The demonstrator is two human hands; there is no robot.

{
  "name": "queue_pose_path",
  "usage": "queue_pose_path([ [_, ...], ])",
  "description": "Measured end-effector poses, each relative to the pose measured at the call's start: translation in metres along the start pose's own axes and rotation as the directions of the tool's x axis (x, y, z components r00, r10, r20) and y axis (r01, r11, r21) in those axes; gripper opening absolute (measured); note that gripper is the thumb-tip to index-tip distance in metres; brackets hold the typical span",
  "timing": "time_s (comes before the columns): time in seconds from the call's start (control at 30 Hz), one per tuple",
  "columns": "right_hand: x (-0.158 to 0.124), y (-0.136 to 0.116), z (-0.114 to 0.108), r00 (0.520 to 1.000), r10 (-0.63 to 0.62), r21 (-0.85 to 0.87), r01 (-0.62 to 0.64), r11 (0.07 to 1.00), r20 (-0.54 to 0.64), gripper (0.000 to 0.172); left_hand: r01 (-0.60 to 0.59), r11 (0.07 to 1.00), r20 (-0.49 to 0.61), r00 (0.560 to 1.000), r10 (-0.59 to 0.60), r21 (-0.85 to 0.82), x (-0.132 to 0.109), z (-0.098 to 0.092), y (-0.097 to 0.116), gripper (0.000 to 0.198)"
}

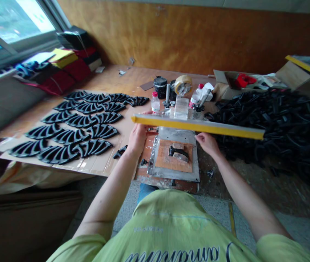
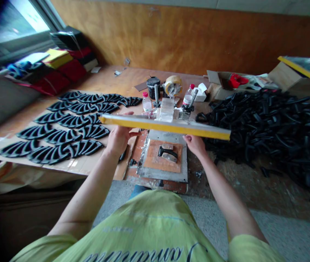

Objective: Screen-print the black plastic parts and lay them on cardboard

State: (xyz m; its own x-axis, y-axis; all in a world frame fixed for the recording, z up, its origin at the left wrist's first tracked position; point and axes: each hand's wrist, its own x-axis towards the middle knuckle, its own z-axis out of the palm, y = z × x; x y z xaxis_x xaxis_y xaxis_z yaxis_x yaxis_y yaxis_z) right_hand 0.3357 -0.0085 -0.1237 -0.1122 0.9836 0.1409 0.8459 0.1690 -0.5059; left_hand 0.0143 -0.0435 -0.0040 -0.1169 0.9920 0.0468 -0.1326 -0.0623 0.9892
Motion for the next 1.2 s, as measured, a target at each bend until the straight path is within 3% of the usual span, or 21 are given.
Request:
queue_pose_path([
  [0.13, -0.040, -0.033, 0.049, 0.976, -0.109, -0.192, 0.145, 0.971, 0.187, 0.024, -0.051, 0.998, 0.000, 0.999, 0.051, -0.036, 0.028, 0.013, 0.013, 0.063],
  [0.23, -0.047, -0.058, 0.057, 0.965, 0.016, -0.241, 0.050, 0.969, 0.263, 0.016, -0.023, 0.998, -0.077, 0.997, 0.019, -0.055, 0.009, 0.015, -0.006, 0.059],
  [0.3, -0.050, -0.072, 0.055, 0.961, 0.119, -0.185, -0.073, 0.980, 0.249, 0.016, 0.164, 0.985, -0.009, 0.986, -0.165, -0.046, -0.023, 0.019, -0.033, 0.060],
  [0.37, -0.057, -0.088, 0.056, 0.980, 0.121, -0.102, -0.106, 0.989, 0.159, 0.017, 0.461, 0.886, 0.172, 0.870, -0.462, 0.046, -0.061, 0.025, -0.064, 0.062],
  [0.4, -0.062, -0.097, 0.059, 0.992, 0.063, -0.063, -0.057, 0.996, 0.107, 0.016, 0.547, 0.836, 0.184, 0.819, -0.543, 0.032, -0.079, 0.028, -0.079, 0.062],
  [0.47, -0.072, -0.112, 0.065, 0.984, -0.168, 0.014, 0.167, 0.986, 0.065, 0.015, 0.624, 0.779, 0.162, 0.776, -0.610, -0.060, -0.104, 0.032, -0.101, 0.057],
  [0.53, -0.077, -0.113, 0.064, 0.906, -0.412, 0.097, 0.404, 0.910, 0.095, 0.013, 0.643, 0.750, 0.092, 0.766, -0.637, -0.159, -0.113, 0.025, -0.114, 0.050],
  [0.57, -0.077, -0.104, 0.059, 0.875, -0.473, 0.122, 0.461, 0.879, 0.098, 0.014, 0.640, 0.747, 0.049, 0.764, -0.643, -0.178, -0.111, 0.016, -0.118, 0.047],
  [0.6, -0.076, -0.089, 0.049, 0.876, -0.475, 0.117, 0.465, 0.877, 0.079, 0.018, 0.631, 0.756, -0.008, 0.767, -0.642, -0.175, -0.106, 0.003, -0.122, 0.044],
  [0.63, -0.074, -0.067, 0.036, 0.907, -0.419, 0.080, 0.415, 0.906, 0.042, 0.025, 0.616, 0.773, -0.079, 0.772, -0.630, -0.152, -0.100, -0.014, -0.125, 0.041],
  [0.7, -0.070, -0.007, 0.006, 0.979, -0.170, -0.072, 0.162, 0.984, -0.109, 0.039, 0.578, 0.814, -0.245, 0.782, -0.574, -0.061, -0.087, -0.058, -0.133, 0.039],
  [0.77, -0.066, 0.061, -0.021, 0.975, 0.068, -0.239, -0.119, 0.964, -0.211, 0.047, 0.603, 0.793, -0.424, 0.741, -0.520, 0.082, -0.081, -0.107, -0.144, 0.042],
  [0.83, -0.064, 0.124, -0.035, 0.952, 0.228, -0.347, -0.288, 0.893, -0.202, 0.046, 0.691, 0.679, -0.544, 0.679, -0.492, 0.248, -0.081, -0.148, -0.156, 0.045],
  [0.93, -0.066, 0.182, -0.036, 0.950, 0.296, -0.415, -0.309, 0.855, -0.099, 0.041, 0.778, 0.475, -0.599, 0.623, -0.503, 0.411, -0.083, -0.185, -0.173, 0.049],
  [1.07, -0.069, 0.196, -0.034, 0.967, 0.252, -0.439, -0.236, 0.867, -0.022, 0.031, 0.761, 0.343, -0.561, 0.642, -0.523, 0.551, -0.073, -0.201, -0.181, 0.052],
  [1.2, -0.065, 0.162, -0.030, 0.982, 0.167, -0.408, -0.190, 0.893, -0.093, 0.033, 0.706, 0.263, -0.513, 0.676, -0.529, 0.658, -0.064, -0.205, -0.166, 0.051],
])
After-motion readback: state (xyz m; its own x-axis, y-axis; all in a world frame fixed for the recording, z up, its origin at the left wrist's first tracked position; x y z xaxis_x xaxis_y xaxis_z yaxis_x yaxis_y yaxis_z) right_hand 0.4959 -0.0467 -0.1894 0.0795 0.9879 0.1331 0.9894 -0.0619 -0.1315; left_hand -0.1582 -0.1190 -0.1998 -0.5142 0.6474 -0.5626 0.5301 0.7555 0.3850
